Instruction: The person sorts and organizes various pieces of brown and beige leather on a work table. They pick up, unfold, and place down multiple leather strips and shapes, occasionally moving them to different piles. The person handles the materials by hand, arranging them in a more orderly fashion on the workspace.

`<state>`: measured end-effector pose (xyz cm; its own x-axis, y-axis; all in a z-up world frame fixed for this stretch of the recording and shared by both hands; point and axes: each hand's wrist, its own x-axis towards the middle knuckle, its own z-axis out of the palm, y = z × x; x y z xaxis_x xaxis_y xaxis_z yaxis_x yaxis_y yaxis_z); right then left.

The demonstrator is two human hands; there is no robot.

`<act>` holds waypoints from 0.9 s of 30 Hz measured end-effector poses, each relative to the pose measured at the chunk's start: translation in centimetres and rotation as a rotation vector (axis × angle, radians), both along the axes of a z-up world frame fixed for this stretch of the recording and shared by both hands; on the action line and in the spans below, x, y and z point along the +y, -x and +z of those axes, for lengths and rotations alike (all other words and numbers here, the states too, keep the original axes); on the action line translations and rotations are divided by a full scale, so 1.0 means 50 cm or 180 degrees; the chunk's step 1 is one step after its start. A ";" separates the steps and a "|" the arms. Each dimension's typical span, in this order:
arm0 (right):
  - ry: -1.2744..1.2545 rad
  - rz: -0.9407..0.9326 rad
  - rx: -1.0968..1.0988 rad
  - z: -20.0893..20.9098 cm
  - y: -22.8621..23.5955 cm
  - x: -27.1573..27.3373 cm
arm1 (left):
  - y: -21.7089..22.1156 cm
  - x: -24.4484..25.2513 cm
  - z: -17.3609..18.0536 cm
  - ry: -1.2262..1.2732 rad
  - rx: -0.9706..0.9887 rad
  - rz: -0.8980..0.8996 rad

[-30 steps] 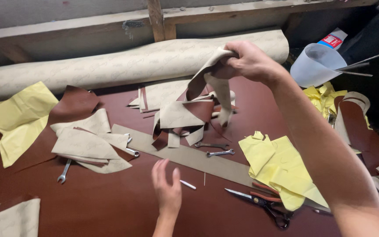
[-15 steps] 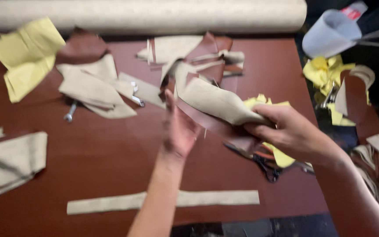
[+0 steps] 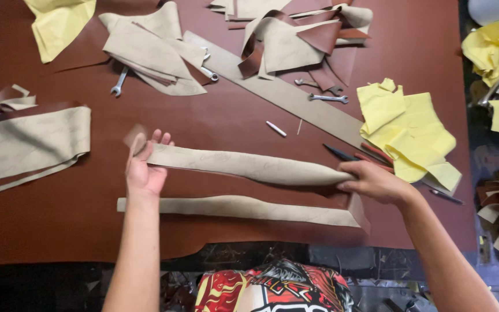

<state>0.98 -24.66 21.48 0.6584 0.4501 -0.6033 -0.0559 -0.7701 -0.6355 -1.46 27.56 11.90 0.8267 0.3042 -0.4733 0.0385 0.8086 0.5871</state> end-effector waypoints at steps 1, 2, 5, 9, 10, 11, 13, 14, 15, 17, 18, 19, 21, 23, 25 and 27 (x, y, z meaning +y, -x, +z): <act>0.0310 0.0080 -0.0045 -0.041 -0.011 0.012 | 0.008 0.042 -0.032 -0.0238 0.0365 0.0007; 0.0625 0.0171 -0.0091 -0.081 -0.019 0.025 | 0.016 0.082 -0.065 -0.0466 0.0735 0.0022; 0.1340 0.0897 -0.0848 -0.175 -0.025 0.048 | 0.055 0.178 -0.147 -0.1277 0.1546 0.0106; 0.1467 0.0837 -0.0793 -0.180 -0.031 0.037 | 0.057 0.213 -0.162 -0.2689 0.1930 -0.0306; 0.1411 0.0762 -0.0685 -0.166 -0.027 0.032 | 0.069 0.205 -0.149 -0.3402 0.1804 -0.0390; 0.1355 0.0686 -0.0577 -0.153 -0.024 0.033 | 0.079 0.184 -0.135 -0.4110 0.1649 -0.0480; 0.1008 0.0933 -0.0684 -0.131 0.006 0.055 | 0.071 0.124 -0.107 -0.5289 0.0884 -0.0848; 0.0822 0.1060 -0.0714 -0.119 0.034 0.066 | 0.084 0.088 -0.091 -0.5734 0.0351 -0.1163; 0.0835 0.1262 -0.0464 -0.107 0.060 0.077 | 0.087 0.046 -0.084 -0.5988 0.0144 -0.1603; 0.0744 0.1549 -0.0136 -0.091 0.119 0.101 | 0.099 0.005 -0.075 -0.6202 0.0110 -0.2137; 0.0653 0.1617 -0.0056 -0.084 0.153 0.110 | 0.108 -0.010 -0.077 -0.6176 0.0275 -0.2233; 0.0561 0.1684 0.0023 -0.079 0.182 0.112 | 0.120 -0.019 -0.080 -0.6149 0.0438 -0.2329; 0.0668 0.1664 0.0046 -0.082 0.224 0.104 | 0.137 -0.014 -0.087 -0.6195 0.0532 -0.2394; 0.0822 0.1378 0.0039 -0.097 0.236 0.083 | 0.136 0.002 -0.092 -0.6269 0.0494 -0.2391; 0.1007 0.0838 0.0017 -0.110 0.232 0.055 | 0.128 0.028 -0.098 -0.6371 0.0352 -0.2330; 0.1141 0.0362 -0.0112 -0.113 0.195 0.030 | 0.105 0.073 -0.086 -0.5782 0.0948 -0.2609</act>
